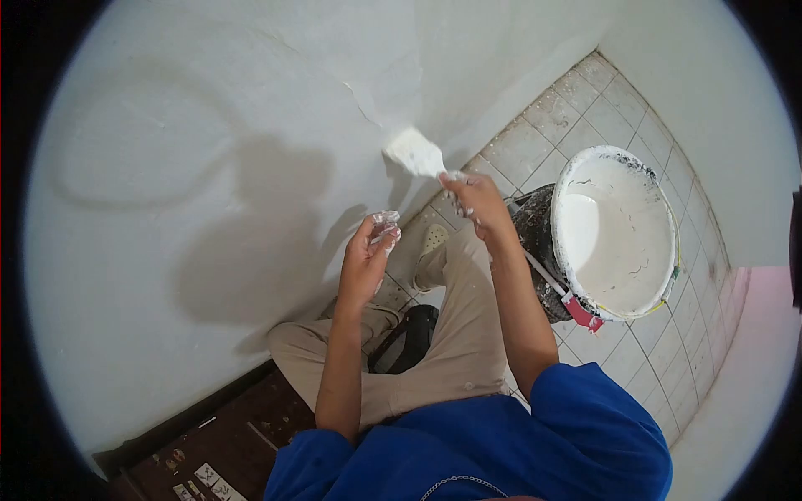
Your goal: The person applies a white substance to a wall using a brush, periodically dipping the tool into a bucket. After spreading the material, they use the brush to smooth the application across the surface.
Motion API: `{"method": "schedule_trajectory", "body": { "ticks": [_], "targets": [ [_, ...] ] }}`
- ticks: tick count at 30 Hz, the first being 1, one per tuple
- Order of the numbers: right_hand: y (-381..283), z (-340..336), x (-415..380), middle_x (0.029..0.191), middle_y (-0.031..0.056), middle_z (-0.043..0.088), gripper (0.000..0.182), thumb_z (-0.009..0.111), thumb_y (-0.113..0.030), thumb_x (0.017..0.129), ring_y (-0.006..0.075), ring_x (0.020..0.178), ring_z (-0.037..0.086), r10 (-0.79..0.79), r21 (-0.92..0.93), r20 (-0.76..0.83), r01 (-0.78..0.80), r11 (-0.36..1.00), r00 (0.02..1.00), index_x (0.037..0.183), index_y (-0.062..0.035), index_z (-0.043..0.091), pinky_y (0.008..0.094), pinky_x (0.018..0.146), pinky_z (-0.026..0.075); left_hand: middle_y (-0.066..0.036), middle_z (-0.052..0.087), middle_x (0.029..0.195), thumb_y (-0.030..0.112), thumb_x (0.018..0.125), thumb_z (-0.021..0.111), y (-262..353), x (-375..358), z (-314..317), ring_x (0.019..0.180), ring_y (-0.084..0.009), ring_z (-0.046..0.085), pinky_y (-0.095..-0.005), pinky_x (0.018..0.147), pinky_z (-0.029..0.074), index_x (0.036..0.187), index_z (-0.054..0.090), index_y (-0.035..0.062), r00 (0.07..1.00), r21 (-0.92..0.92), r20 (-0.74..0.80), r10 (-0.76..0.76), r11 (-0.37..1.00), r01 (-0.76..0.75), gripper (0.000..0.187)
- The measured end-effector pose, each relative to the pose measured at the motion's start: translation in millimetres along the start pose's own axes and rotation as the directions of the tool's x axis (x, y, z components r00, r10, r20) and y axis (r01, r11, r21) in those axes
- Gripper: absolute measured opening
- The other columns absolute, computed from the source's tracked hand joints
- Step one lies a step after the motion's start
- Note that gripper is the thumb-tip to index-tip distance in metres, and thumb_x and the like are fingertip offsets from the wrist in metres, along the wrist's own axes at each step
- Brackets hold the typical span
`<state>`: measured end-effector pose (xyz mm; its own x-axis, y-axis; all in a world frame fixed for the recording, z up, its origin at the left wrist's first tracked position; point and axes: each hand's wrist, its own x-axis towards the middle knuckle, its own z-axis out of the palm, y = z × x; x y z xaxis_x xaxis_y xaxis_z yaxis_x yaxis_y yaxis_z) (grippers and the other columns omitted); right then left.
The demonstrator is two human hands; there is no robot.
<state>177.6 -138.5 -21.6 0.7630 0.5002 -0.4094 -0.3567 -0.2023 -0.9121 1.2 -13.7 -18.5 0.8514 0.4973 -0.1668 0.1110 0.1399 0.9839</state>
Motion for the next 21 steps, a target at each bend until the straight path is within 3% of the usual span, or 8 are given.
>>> {"method": "schedule_trajectory", "body": {
  "ticks": [3,9,10,13,16,19,21],
  "targets": [
    [16.9,-2.9,3.6,0.057,-0.0058,0.049,0.021,0.066,-0.024,0.087,0.0039,0.048,0.040,0.067,0.001,0.021,-0.067,0.998,0.998,0.078,-0.0053,0.065,0.0207,0.046,0.029,-0.011,0.058,0.111,0.007,0.093,0.056,-0.2,-0.6,-2.6,0.100,-0.0121,0.055,-0.0252,0.089,0.044,0.118,0.053,-0.0015,1.000,-0.007,-0.001,0.004,1.000,-0.004,0.027],
    [-45.0,-2.7,-18.5,0.060,-0.0053,0.049,0.024,0.065,-0.025,0.088,0.0040,0.052,0.039,-0.306,0.222,0.015,0.295,0.929,0.952,0.085,-0.0014,0.068,0.0230,0.047,0.029,-0.011,0.056,0.113,0.006,0.093,0.055,-4.5,-0.4,-9.2,0.102,-0.0123,0.055,-0.0254,0.090,0.044,0.119,0.053,-0.0019,1.000,-0.020,0.006,0.007,1.000,-0.007,0.028],
    [-49.2,-0.3,-18.5,0.062,-0.0052,0.051,0.025,0.066,-0.026,0.088,0.0036,0.052,0.040,-0.298,0.198,0.013,0.290,0.937,0.955,0.090,-0.0008,0.068,0.0224,0.048,0.030,-0.011,0.056,0.113,0.006,0.093,0.055,-2.4,-0.3,-7.7,0.102,-0.0123,0.055,-0.0255,0.090,0.044,0.119,0.053,-0.0020,1.000,-0.021,0.005,0.002,1.000,-0.002,0.027],
    [-13.5,0.7,7.9,0.061,-0.0055,0.050,0.026,0.066,-0.026,0.087,0.0037,0.053,0.040,-0.093,0.177,0.091,0.076,0.981,0.991,0.090,-0.0009,0.068,0.0221,0.049,0.030,-0.010,0.057,0.112,0.007,0.093,0.055,-2.8,-0.3,-3.8,0.102,-0.0121,0.055,-0.0254,0.089,0.044,0.119,0.053,-0.0018,1.000,-0.015,-0.008,0.007,1.000,-0.007,0.027],
    [12.7,-6.4,15.5,0.061,-0.0058,0.049,0.026,0.067,-0.027,0.086,0.0038,0.053,0.041,-0.032,-0.064,0.002,0.032,0.997,0.999,0.088,-0.0010,0.068,0.0218,0.048,0.030,-0.010,0.057,0.111,0.008,0.093,0.056,-2.0,4.6,-3.2,0.100,-0.0118,0.054,-0.0249,0.089,0.044,0.118,0.054,-0.0016,1.000,0.011,0.001,0.009,1.000,-0.009,0.027],
    [7.8,-15.2,5.3,0.063,-0.0070,0.050,0.021,0.063,-0.024,0.090,0.0027,0.052,0.040,-0.061,-0.001,0.016,0.061,0.998,0.998,0.091,-0.0034,0.069,0.0205,0.047,0.028,-0.009,0.058,0.110,0.009,0.093,0.056,-2.0,3.0,-3.3,0.098,-0.0116,0.054,-0.0243,0.088,0.043,0.118,0.054,-0.0014,1.000,0.038,0.006,0.003,0.999,-0.003,0.027],
    [-15.7,-13.7,-6.7,0.063,-0.0066,0.050,0.021,0.063,-0.024,0.090,0.0026,0.053,0.040,-0.155,0.135,0.029,0.150,0.979,0.987,0.090,-0.0035,0.068,0.0204,0.048,0.029,-0.009,0.058,0.110,0.009,0.093,0.056,-1.3,2.3,-3.1,0.098,-0.0115,0.054,-0.0242,0.088,0.043,0.117,0.054,-0.0013,1.000,0.047,0.010,0.005,0.999,-0.005,0.026]
  ]
}}
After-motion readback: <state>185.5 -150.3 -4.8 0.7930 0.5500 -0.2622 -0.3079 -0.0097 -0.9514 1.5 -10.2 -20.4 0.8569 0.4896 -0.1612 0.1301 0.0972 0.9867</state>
